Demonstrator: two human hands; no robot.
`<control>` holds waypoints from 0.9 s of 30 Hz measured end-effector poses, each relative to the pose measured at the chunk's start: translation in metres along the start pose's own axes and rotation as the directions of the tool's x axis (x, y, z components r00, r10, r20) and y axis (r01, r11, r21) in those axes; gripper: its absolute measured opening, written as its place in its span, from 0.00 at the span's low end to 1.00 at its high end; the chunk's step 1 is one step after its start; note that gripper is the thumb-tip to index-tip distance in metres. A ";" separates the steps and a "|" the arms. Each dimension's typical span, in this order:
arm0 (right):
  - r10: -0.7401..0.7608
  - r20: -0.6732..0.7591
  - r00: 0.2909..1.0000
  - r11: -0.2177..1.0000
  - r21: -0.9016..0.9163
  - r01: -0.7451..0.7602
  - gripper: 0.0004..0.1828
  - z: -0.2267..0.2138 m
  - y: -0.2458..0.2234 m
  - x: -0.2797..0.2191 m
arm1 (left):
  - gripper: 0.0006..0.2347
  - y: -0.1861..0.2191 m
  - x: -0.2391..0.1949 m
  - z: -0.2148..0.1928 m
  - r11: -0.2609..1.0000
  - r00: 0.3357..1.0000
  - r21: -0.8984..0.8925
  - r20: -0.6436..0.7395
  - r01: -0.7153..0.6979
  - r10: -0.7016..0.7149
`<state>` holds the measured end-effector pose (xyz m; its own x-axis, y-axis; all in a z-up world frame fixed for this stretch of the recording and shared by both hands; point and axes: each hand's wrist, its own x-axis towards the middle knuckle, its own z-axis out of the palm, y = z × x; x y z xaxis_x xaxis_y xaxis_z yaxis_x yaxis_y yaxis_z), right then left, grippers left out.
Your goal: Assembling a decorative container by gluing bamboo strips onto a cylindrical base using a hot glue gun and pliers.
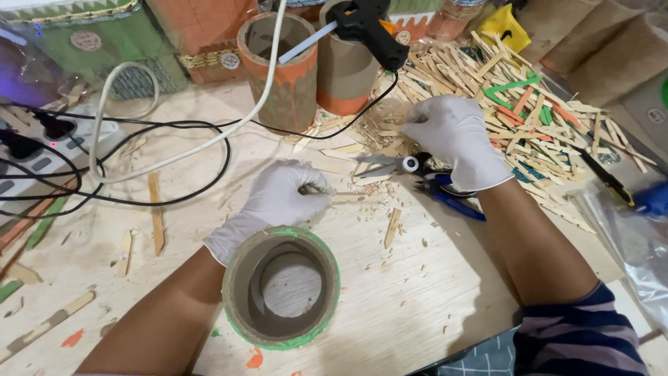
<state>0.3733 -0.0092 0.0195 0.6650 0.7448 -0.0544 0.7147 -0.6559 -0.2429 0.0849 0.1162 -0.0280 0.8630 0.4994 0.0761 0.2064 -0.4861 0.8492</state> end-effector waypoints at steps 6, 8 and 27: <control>-0.075 -0.143 0.987 0.993 0.077 0.087 0.08 0.009 0.002 0.014 | 0.07 -0.006 0.004 0.005 0.996 0.997 -0.023 -0.008 -0.082 0.082; -0.010 -0.097 0.995 0.988 0.156 0.025 0.10 -0.025 -0.023 -0.011 | 0.06 -0.006 0.004 0.003 0.998 0.998 -0.002 0.010 -0.060 0.060; -0.300 -0.312 0.901 0.950 -0.180 0.254 0.18 0.049 0.017 0.150 | 0.06 -0.033 0.010 0.022 0.991 0.999 0.131 -0.050 -0.005 0.011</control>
<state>0.4742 0.0972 -0.0403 0.4528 0.8298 0.3262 0.8870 -0.4564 -0.0703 0.0970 0.1215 -0.0664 0.8412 0.5291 0.1115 0.2610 -0.5780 0.7732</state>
